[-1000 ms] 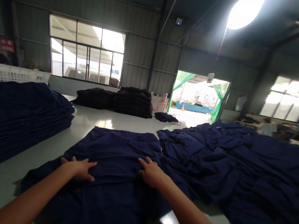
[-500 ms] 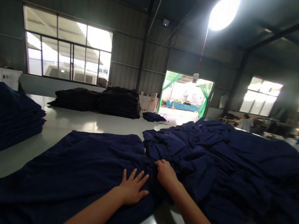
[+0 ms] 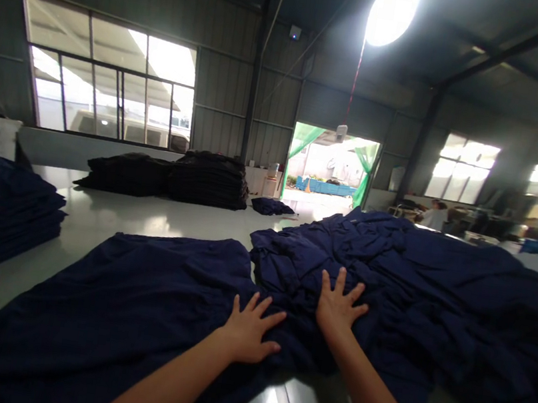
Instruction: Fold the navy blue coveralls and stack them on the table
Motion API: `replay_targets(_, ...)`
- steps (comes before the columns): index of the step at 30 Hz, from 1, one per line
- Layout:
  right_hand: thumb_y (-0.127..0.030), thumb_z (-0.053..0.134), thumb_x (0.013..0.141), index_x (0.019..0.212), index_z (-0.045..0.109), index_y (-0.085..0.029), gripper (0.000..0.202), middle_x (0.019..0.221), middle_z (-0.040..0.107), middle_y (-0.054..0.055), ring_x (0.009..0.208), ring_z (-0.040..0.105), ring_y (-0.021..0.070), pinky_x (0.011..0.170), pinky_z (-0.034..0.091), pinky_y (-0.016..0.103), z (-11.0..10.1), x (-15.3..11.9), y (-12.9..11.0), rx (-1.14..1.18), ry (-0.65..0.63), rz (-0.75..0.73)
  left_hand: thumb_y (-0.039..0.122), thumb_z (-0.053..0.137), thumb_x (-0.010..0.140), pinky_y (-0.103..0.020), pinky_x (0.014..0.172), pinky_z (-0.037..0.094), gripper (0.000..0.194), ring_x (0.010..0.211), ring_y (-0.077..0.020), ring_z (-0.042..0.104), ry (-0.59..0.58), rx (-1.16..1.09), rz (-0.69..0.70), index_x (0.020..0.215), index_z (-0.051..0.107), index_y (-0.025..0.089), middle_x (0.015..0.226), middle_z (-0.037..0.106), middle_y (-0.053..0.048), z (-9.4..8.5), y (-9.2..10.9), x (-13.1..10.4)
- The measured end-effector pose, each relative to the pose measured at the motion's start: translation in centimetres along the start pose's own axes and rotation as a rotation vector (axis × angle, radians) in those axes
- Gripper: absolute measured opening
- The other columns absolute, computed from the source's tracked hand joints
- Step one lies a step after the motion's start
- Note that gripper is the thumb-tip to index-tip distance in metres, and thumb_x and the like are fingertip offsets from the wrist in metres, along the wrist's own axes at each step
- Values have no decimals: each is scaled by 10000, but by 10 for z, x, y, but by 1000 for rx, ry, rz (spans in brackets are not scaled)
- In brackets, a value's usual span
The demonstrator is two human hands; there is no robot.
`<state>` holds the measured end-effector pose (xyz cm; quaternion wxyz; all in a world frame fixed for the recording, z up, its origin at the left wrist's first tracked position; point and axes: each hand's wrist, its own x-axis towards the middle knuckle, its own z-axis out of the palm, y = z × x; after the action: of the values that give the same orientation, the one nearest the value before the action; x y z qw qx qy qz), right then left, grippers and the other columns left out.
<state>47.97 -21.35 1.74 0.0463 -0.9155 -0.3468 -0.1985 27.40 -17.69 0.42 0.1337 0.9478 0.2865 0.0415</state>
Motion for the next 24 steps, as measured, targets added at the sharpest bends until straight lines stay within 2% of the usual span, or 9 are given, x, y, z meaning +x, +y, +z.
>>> replay_targets(1,-88,233,864,1392,305,-335,587,1493,198,106,1257,307,407,849,337,558,1,1,3,21,-35,10,604,384,798,-703,993,-16,632,1374,-360,31,-53,-26,-1,1382,281,384,1522,141,-49,8,-2,1)
replay_targets(3,-91,251,859,1328,436,-233,524,1358,415,170,1135,468,357,772,423,434,-1,1,7,68,-96,-34,614,384,801,-706,977,-66,603,1371,-364,-11,-137,-78,-14,1365,299,416,1524,129,-34,18,-9,3)
replay_targets(6,-91,322,829,1110,601,-149,401,1120,590,169,992,571,287,722,452,334,-15,1,7,116,-135,-127,531,550,740,-673,1011,-55,573,1367,-369,89,-75,-272,-22,1279,475,350,1484,269,-65,15,-15,5)
replay_targets(9,-89,377,795,1130,571,-160,394,1062,617,146,954,598,261,766,454,334,-39,-2,-10,248,-137,-170,367,620,713,-531,1062,230,365,1199,-304,454,211,-695,-109,1049,642,226,1215,577,-103,-4,-16,10)
replay_targets(11,-92,432,760,1149,552,-166,414,1074,611,143,980,592,268,818,444,359,-53,-6,-31,422,-173,-199,331,550,773,-428,926,440,342,966,-228,604,325,-881,-171,1081,591,188,1043,632,-97,-19,-16,11)
replay_targets(14,-95,535,667,1085,568,-153,424,1158,555,157,1078,536,288,907,408,381,-64,-18,-70,833,-282,-230,287,481,825,-352,712,534,426,729,-147,632,338,-1189,-245,1235,410,193,1010,602,-83,-38,-19,1)
replay_targets(17,-122,559,637,1066,546,-142,430,1170,536,145,1089,527,256,925,414,344,-65,-34,-111,1131,-382,-258,274,511,824,-325,630,531,440,634,-116,601,384,-1518,-331,1235,364,220,949,592,-53,-50,-31,-21)
replay_targets(20,-161,465,707,1150,459,-172,443,1128,566,94,931,610,174,774,507,290,-69,-55,-147,1246,-486,-292,320,507,839,-312,593,523,451,642,-124,601,504,-1508,-435,1250,344,228,967,598,-56,-53,-51,-43)
replay_targets(24,-148,384,730,1157,419,-215,435,1151,553,59,840,639,138,653,543,279,-84,-76,-179,1482,-599,-351,102,562,735,-257,646,512,536,784,-147,632,674,-1030,-554,1236,401,206,1035,629,-52,-54,-93,-70)
